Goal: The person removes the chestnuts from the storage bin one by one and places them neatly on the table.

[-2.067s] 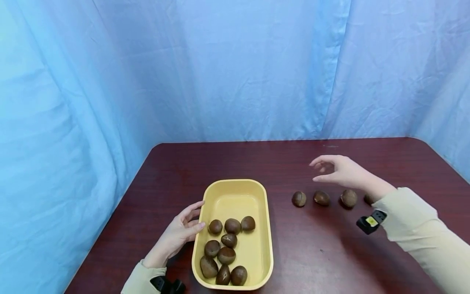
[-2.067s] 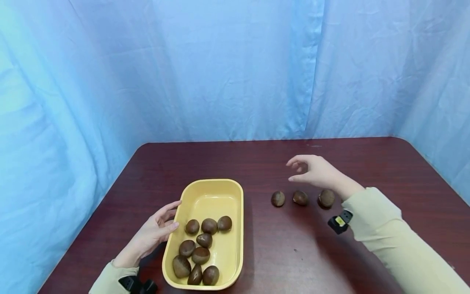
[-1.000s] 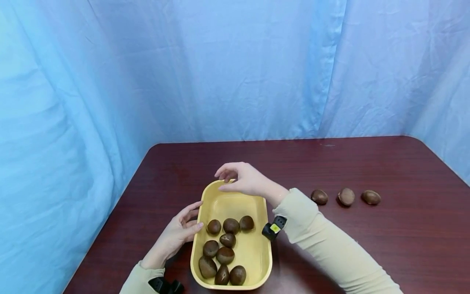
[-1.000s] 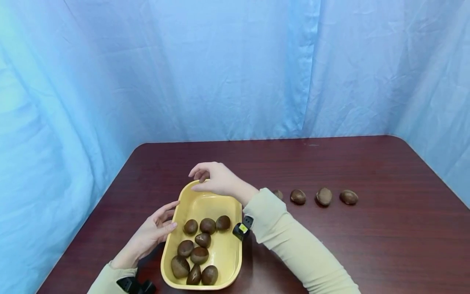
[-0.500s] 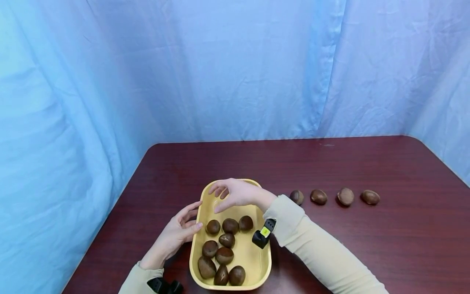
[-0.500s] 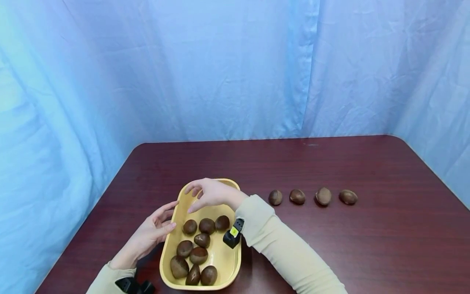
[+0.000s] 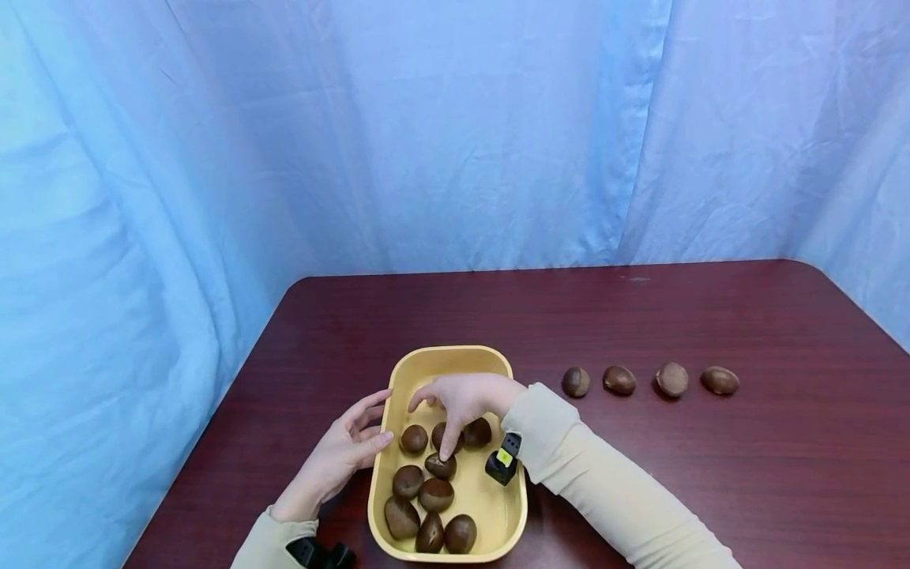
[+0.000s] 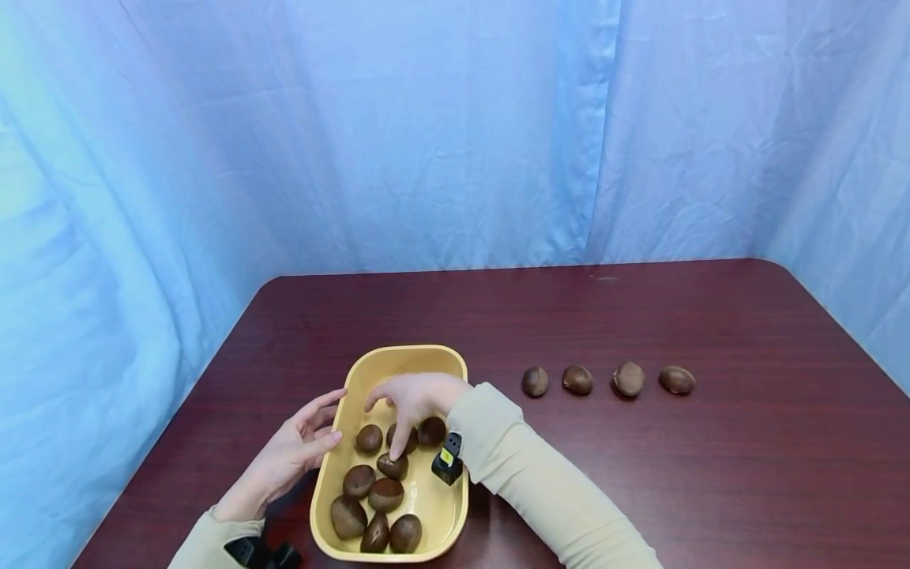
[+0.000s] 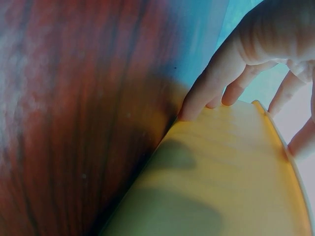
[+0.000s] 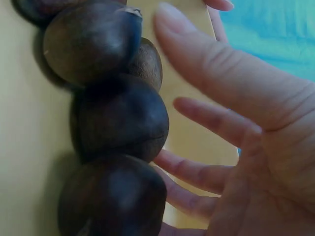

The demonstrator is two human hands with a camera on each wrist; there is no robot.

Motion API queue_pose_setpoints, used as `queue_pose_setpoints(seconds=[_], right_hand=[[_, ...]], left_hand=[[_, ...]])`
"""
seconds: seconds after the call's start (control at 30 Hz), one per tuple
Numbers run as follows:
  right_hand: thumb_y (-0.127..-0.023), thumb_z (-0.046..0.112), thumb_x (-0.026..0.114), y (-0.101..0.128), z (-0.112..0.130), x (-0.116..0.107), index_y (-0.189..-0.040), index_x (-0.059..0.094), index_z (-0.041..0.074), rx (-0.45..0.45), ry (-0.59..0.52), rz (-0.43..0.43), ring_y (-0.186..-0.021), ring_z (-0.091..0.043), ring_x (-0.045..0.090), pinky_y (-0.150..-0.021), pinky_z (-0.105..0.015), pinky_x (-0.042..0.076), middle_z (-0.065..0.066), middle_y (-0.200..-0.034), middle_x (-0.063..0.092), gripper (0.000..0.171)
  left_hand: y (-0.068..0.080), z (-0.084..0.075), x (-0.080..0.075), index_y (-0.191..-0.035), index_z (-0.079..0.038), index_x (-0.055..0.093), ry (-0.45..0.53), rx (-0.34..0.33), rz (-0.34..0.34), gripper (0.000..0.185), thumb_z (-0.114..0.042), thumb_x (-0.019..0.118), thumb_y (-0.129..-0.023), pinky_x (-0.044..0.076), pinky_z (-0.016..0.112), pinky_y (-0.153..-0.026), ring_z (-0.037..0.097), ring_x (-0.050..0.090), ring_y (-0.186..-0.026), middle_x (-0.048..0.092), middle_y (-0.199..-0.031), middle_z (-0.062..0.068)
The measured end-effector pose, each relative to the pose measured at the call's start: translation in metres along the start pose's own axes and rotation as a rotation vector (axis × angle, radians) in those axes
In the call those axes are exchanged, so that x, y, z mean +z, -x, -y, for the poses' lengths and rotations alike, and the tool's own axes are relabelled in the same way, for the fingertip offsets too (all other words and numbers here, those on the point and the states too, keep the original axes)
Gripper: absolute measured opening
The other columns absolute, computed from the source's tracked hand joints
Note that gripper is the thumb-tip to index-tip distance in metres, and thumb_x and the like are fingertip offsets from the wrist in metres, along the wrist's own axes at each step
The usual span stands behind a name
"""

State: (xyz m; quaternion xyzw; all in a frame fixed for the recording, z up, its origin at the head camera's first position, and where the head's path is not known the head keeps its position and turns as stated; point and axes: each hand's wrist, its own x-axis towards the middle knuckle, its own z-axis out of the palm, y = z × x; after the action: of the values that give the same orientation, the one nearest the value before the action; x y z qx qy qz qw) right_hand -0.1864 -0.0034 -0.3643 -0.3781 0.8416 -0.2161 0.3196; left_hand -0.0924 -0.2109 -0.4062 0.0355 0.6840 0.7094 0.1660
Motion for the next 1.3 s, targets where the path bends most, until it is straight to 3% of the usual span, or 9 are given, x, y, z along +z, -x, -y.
queue_pose_setpoints(seconds=[0.2, 0.47, 0.7, 0.97, 1.3], right_hand=[[-0.058, 0.015, 0.091, 0.0026, 0.0005, 0.0, -0.119, 0.061, 0.026, -0.017, 0.127, 0.047, -0.094, -0.011, 0.048, -0.086, -0.022, 0.041, 0.002, -0.111, 0.05, 0.069], [-0.06, 0.008, 0.089, 0.0007, -0.0018, 0.0021, -0.107, 0.064, 0.025, -0.028, 0.136, 0.093, -0.104, -0.011, 0.053, -0.091, -0.021, 0.042, 0.003, -0.112, 0.054, 0.056], [-0.064, -0.005, 0.082, -0.0038, -0.0046, 0.0041, -0.089, 0.065, 0.015, -0.085, 0.048, 0.136, -0.075, -0.002, 0.047, -0.072, -0.016, 0.041, 0.009, -0.081, 0.059, 0.037], [-0.063, -0.006, 0.081, -0.0042, -0.0052, 0.0048, -0.085, 0.064, 0.016, -0.075, 0.048, 0.097, -0.071, -0.003, 0.047, -0.066, -0.017, 0.04, 0.01, -0.075, 0.057, 0.036], [-0.066, -0.006, 0.077, -0.0001, -0.0017, 0.0012, -0.085, 0.061, 0.014, -0.121, -0.002, -0.038, -0.066, -0.008, 0.044, -0.06, -0.018, 0.038, 0.006, -0.075, 0.05, 0.032]], left_hand=[[0.0002, -0.0002, -0.0003, -0.149, -0.003, 0.019, 0.005, 0.005, 0.007, 0.066, -0.003, 0.055, -0.094, 0.056, 0.031, -0.078, 0.01, 0.063, -0.099, 0.029, -0.142, 0.028], [0.0006, -0.0014, 0.0005, -0.15, -0.005, 0.02, 0.001, -0.017, -0.009, 0.067, -0.005, 0.056, -0.094, 0.055, 0.03, -0.077, 0.01, 0.063, -0.099, 0.03, -0.143, 0.028], [0.0008, -0.0027, 0.0017, -0.149, -0.005, 0.021, -0.005, -0.017, -0.014, 0.066, -0.003, 0.056, -0.093, 0.055, 0.03, -0.077, 0.01, 0.063, -0.098, 0.031, -0.142, 0.027], [0.0006, -0.0029, 0.0016, -0.149, -0.004, 0.021, -0.014, -0.007, -0.015, 0.066, -0.004, 0.057, -0.093, 0.056, 0.03, -0.077, 0.011, 0.063, -0.1, 0.032, -0.141, 0.026], [0.0008, -0.0026, 0.0015, -0.149, -0.004, 0.021, -0.015, -0.007, -0.01, 0.067, -0.005, 0.058, -0.093, 0.055, 0.031, -0.078, 0.012, 0.063, -0.101, 0.031, -0.142, 0.028]])
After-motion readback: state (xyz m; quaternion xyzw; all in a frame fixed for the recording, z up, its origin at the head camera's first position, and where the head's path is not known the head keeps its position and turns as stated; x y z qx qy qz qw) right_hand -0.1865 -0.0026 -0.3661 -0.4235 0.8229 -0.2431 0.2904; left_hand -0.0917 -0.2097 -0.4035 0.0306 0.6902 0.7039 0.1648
